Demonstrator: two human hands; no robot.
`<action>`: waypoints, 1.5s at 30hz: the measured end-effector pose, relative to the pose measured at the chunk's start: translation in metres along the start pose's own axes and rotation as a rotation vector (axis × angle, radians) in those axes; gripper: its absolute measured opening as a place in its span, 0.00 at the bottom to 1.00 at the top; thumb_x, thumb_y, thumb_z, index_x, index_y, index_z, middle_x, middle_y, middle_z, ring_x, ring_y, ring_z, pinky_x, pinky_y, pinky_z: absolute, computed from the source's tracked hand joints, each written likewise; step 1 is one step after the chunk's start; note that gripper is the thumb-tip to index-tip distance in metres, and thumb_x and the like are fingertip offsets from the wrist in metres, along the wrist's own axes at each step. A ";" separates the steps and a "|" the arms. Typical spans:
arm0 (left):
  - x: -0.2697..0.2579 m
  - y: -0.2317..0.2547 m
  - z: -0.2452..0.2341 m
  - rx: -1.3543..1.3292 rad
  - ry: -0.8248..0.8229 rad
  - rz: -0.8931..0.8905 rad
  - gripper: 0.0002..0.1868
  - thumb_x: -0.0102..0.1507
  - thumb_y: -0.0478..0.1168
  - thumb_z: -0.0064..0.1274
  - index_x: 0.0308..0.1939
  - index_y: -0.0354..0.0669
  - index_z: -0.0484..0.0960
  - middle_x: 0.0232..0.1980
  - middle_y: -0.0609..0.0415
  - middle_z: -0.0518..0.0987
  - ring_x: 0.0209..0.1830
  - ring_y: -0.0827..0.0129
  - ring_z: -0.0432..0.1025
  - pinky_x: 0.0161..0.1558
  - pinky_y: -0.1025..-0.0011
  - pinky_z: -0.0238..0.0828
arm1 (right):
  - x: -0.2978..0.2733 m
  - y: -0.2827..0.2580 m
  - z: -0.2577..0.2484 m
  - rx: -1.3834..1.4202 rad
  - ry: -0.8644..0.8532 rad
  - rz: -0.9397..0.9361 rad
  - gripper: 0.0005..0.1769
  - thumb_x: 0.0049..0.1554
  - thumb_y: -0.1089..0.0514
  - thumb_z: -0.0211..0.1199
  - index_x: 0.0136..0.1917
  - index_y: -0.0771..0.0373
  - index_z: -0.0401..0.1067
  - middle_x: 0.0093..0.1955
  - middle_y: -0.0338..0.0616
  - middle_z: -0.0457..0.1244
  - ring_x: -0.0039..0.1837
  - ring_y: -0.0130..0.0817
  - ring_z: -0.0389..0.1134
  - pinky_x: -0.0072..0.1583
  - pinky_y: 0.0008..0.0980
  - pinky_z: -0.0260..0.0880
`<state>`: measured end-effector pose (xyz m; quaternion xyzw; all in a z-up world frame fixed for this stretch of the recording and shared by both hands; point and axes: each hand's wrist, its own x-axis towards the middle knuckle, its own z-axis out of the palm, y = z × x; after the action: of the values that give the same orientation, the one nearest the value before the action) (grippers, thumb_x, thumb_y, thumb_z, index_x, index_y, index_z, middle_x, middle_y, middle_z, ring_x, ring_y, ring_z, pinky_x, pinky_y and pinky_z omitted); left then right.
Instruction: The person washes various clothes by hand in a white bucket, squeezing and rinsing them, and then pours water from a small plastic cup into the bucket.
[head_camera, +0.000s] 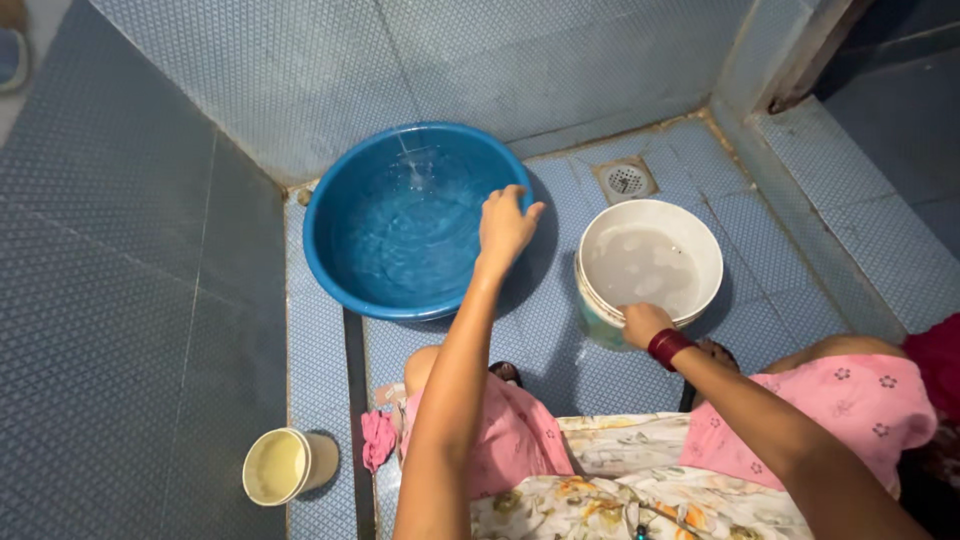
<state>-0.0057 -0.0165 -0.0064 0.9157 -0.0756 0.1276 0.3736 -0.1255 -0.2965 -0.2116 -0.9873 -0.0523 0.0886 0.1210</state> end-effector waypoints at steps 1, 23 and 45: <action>-0.001 0.003 0.004 0.020 -0.016 -0.001 0.26 0.59 0.51 0.63 0.57 0.43 0.81 0.59 0.39 0.77 0.61 0.44 0.70 0.59 0.52 0.69 | -0.001 -0.002 -0.002 -0.003 -0.005 0.008 0.18 0.51 0.59 0.59 0.54 0.50 0.80 0.45 0.58 0.71 0.51 0.56 0.73 0.56 0.52 0.73; -0.041 0.005 0.178 0.262 -1.262 0.312 0.56 0.45 0.55 0.72 0.75 0.55 0.62 0.67 0.43 0.73 0.54 0.50 0.79 0.54 0.58 0.77 | -0.090 -0.037 0.010 -0.041 -0.057 -0.273 0.11 0.43 0.61 0.63 0.41 0.62 0.78 0.34 0.61 0.67 0.41 0.59 0.72 0.46 0.54 0.73; -0.070 -0.013 0.175 0.398 -0.697 0.695 0.14 0.59 0.53 0.59 0.37 0.50 0.90 0.44 0.51 0.86 0.51 0.58 0.80 0.50 0.57 0.75 | -0.033 -0.007 -0.105 -0.033 -0.067 -0.054 0.17 0.45 0.61 0.61 0.49 0.56 0.79 0.40 0.57 0.70 0.46 0.55 0.73 0.52 0.52 0.73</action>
<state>-0.0384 -0.1275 -0.1555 0.8780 -0.4684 -0.0562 0.0808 -0.1387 -0.3180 -0.1043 -0.9839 -0.0843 0.1177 0.1051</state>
